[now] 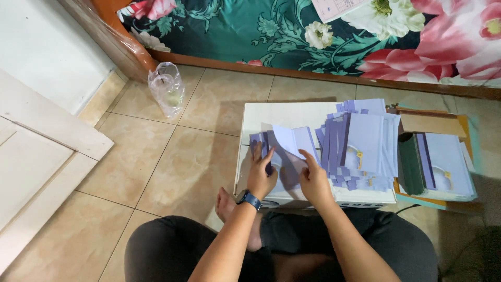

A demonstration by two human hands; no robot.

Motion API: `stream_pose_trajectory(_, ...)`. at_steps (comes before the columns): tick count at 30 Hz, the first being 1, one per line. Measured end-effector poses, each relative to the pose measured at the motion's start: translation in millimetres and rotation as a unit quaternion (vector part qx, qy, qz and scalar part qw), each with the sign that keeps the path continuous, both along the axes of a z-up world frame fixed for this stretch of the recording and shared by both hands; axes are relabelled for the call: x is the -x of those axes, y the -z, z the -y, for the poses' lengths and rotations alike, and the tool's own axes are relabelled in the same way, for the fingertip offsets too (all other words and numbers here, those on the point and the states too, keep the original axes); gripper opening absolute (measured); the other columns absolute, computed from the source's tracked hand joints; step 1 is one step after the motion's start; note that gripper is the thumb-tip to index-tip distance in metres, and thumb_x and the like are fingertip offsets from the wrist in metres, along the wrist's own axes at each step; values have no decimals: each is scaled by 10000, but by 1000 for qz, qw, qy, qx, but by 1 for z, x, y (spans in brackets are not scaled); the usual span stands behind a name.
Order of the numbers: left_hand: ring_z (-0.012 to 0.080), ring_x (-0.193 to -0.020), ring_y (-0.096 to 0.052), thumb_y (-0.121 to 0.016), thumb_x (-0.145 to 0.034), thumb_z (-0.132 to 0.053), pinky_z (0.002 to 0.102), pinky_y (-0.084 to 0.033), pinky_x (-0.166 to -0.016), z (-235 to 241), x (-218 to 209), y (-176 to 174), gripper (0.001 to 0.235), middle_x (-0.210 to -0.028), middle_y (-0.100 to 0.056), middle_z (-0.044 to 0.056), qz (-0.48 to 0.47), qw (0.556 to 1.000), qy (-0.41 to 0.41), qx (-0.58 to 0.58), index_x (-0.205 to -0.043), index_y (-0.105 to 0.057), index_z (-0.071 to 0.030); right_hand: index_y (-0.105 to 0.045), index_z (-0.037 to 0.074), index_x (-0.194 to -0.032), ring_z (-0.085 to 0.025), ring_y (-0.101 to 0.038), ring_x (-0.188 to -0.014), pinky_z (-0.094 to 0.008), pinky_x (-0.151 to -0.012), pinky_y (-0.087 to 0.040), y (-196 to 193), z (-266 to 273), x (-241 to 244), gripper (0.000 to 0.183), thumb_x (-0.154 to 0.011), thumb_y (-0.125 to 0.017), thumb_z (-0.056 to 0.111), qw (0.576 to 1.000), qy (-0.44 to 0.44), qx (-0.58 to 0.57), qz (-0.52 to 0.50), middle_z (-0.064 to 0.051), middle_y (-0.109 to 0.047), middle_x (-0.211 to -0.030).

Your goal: The person is sitting on the floor, picking up purple envelopes one by one, folding them, and placing them into a stack on top of a white box.

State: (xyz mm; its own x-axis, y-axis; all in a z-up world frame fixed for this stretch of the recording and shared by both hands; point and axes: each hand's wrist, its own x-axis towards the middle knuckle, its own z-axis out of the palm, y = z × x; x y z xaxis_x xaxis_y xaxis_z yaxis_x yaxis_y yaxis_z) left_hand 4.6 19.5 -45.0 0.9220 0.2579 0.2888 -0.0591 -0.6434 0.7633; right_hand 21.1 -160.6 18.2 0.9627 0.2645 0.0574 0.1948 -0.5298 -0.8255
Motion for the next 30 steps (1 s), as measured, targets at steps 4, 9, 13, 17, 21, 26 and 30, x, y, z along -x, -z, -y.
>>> stream_pose_trajectory(4, 486, -1546, -123, -594, -874, -115, 583, -119, -1248, 0, -1, -7, 577, -1662, -216, 234, -72, 975, 50, -204, -1420, -607, -301, -428, 259, -1544, -497, -610, -1193, -592, -990, -535, 0, 8, -5, 679, -929, -464, -26, 993, 112, -20, -31, -301, -616, -1343)
stream_pose_trajectory(9, 348, -1569, -156, -426, -916, -223, 617, -67, -1220, 6, 1, -28, 585, -1689, -249, 91, -202, 921, 101, -319, -1466, -491, -412, -679, 299, -1358, -514, -114, -1574, -733, -1162, -157, 47, 30, -24, 516, -882, -635, 105, 902, 68, 396, 159, -213, -206, -1734)
stream_pose_trajectory(13, 322, -1568, -169, -436, -932, -228, 617, -61, -1228, 7, 0, -23, 544, -1683, -263, 59, -200, 928, 106, -296, -1449, -476, -393, -747, 286, -1217, -329, -382, -1517, -658, -1184, -268, 60, 19, -29, 386, -874, -607, 177, 884, -65, 390, 251, -43, -498, -1589)
stream_pose_trajectory(17, 332, -1553, -172, -474, -955, -216, 598, -68, -1237, 8, 1, -18, 540, -1670, -252, 123, -166, 938, 89, -290, -1481, -368, -150, -640, 44, -1338, -304, -608, -1304, -399, -1036, -515, 71, 11, -41, 464, -899, -574, 181, 886, -152, 278, 339, -166, -623, -1419)
stream_pose_trajectory(21, 343, -1545, -178, -464, -957, -240, 615, -76, -1238, 5, -3, -14, 518, -1647, -256, 119, -161, 940, 98, -283, -1447, -336, -131, -509, 0, -1464, -371, -516, -1390, -463, -1061, -498, 81, -9, -78, 551, -934, -475, 145, 882, -205, 302, 298, -222, -516, -1520)
stream_pose_trajectory(26, 347, -1544, -211, -427, -968, -216, 606, -58, -1241, 7, 3, -27, 428, -1598, -355, 139, -180, 944, 97, -260, -1382, -412, -109, -380, 17, -1564, -393, -406, -1463, -504, -1116, -434, 91, -39, -130, 670, -917, -428, 185, 883, -228, 314, 265, -214, -400, -1607)
stream_pose_trajectory(30, 332, -1550, -195, -357, -970, -247, 585, -84, -1256, 4, 8, -55, 402, -1632, -316, 123, -212, 934, 114, -264, -1348, -400, -115, -283, 49, -1620, -368, -305, -1526, -492, -1186, -350, 75, -49, -110, 709, -966, -424, 283, 887, -202, 358, 212, -179, -308, -1668)
